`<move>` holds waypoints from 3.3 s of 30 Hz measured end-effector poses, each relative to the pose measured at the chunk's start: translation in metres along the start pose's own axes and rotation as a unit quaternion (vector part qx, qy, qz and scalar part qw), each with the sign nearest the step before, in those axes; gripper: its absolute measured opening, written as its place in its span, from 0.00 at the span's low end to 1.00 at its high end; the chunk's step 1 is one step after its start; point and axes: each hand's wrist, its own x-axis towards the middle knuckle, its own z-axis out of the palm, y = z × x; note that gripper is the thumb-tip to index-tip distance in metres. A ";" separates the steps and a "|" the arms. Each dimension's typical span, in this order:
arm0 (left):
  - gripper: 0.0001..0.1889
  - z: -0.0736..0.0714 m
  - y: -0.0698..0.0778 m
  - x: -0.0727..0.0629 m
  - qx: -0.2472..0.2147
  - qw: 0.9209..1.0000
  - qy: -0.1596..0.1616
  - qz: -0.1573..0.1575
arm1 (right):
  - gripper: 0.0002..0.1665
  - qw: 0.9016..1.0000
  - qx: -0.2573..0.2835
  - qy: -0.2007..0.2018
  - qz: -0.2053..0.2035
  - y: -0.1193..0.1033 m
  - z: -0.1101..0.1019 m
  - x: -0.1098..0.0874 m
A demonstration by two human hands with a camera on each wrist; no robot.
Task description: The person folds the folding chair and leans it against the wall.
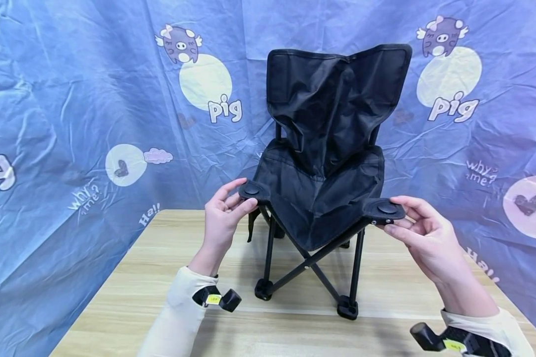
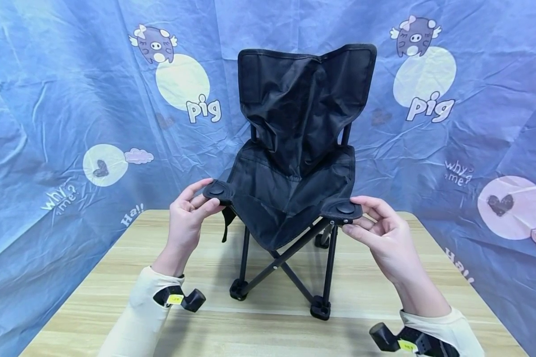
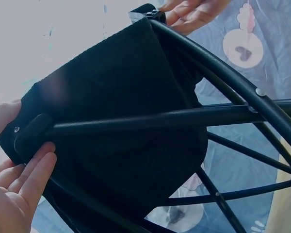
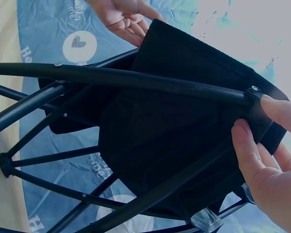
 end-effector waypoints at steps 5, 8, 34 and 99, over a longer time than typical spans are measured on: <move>0.27 0.003 0.001 0.000 0.002 1.000 -0.005 0.007 | 0.33 1.000 0.010 -0.015 -0.003 0.000 0.002 0.003; 0.26 0.004 0.002 0.000 -0.001 1.000 -0.007 0.012 | 0.33 1.000 0.018 -0.022 -0.005 0.001 0.003 0.005; 0.25 0.020 0.007 -0.002 -0.024 0.999 -0.021 0.042 | 0.32 0.999 0.039 -0.014 -0.018 0.003 0.015 0.016; 0.24 0.058 0.016 -0.009 -0.048 0.997 -0.036 0.056 | 0.30 1.000 0.013 -0.018 -0.022 0.009 0.051 0.036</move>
